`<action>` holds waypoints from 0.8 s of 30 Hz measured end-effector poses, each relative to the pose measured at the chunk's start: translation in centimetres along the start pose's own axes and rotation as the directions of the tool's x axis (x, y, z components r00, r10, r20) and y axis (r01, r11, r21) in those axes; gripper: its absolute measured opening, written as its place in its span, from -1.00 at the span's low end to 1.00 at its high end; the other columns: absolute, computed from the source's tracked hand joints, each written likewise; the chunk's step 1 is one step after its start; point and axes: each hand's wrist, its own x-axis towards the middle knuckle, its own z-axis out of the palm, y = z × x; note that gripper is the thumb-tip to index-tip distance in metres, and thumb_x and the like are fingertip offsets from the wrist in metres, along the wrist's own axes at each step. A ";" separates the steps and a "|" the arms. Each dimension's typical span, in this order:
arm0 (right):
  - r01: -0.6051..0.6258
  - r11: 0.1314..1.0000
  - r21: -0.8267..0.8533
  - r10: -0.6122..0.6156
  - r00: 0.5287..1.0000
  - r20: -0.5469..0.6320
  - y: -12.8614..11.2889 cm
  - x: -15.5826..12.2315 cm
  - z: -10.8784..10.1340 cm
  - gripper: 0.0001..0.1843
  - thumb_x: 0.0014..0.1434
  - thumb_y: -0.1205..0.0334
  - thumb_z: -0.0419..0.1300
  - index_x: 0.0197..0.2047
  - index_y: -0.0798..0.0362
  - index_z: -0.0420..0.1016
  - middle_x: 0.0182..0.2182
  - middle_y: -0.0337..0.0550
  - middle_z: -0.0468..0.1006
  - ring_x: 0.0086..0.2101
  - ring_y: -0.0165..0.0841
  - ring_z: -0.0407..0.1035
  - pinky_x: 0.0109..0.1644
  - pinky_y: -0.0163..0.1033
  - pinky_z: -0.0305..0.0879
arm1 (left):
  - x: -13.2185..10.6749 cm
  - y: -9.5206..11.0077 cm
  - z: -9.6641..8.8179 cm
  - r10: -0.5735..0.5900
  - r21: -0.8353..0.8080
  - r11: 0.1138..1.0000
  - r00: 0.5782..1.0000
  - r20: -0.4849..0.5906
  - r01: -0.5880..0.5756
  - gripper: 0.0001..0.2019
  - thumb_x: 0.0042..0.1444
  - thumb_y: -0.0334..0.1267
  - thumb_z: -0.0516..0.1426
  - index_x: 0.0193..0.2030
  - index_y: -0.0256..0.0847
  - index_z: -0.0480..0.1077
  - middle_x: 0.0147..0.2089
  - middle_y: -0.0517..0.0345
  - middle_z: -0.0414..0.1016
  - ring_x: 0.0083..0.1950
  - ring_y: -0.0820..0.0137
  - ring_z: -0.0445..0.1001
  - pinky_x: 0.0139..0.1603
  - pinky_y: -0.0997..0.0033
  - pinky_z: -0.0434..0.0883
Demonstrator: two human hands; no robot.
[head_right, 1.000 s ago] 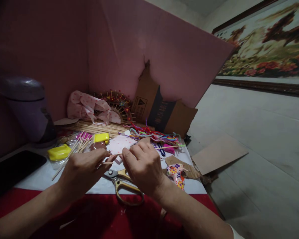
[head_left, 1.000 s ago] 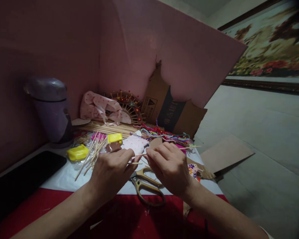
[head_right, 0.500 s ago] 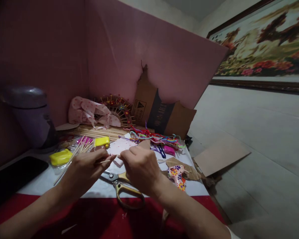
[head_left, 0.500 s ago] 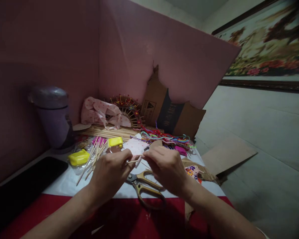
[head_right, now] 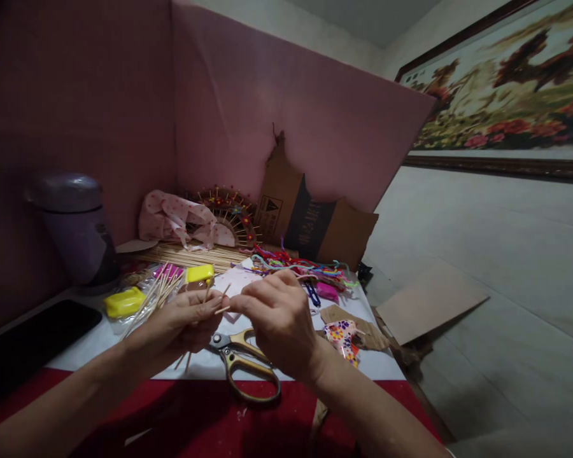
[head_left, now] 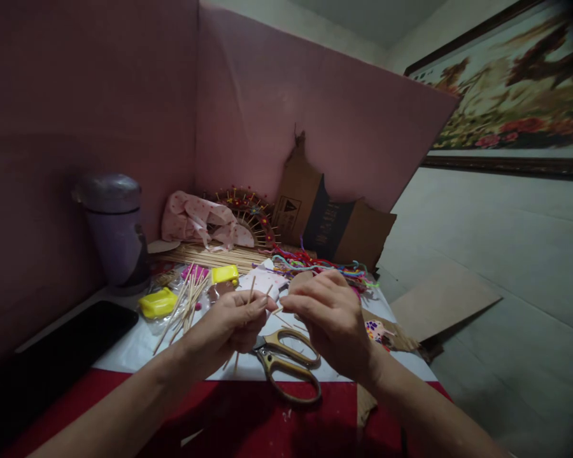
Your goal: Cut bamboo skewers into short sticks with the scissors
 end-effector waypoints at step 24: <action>-0.020 0.995 -0.095 0.020 1.000 -0.003 1.2 -5.9 2.2 -0.84 0.14 0.39 0.16 -0.20 0.06 0.50 -0.19 -0.06 0.58 -0.18 -0.24 0.38 -0.12 -0.09 0.31 | 1.9 0.0 -1.7 0.458 0.110 0.889 0.845 -0.278 -0.445 -0.85 0.10 -0.27 0.13 -0.38 -0.18 0.19 -0.53 0.33 0.26 -0.50 0.52 0.28 -0.34 0.47 0.29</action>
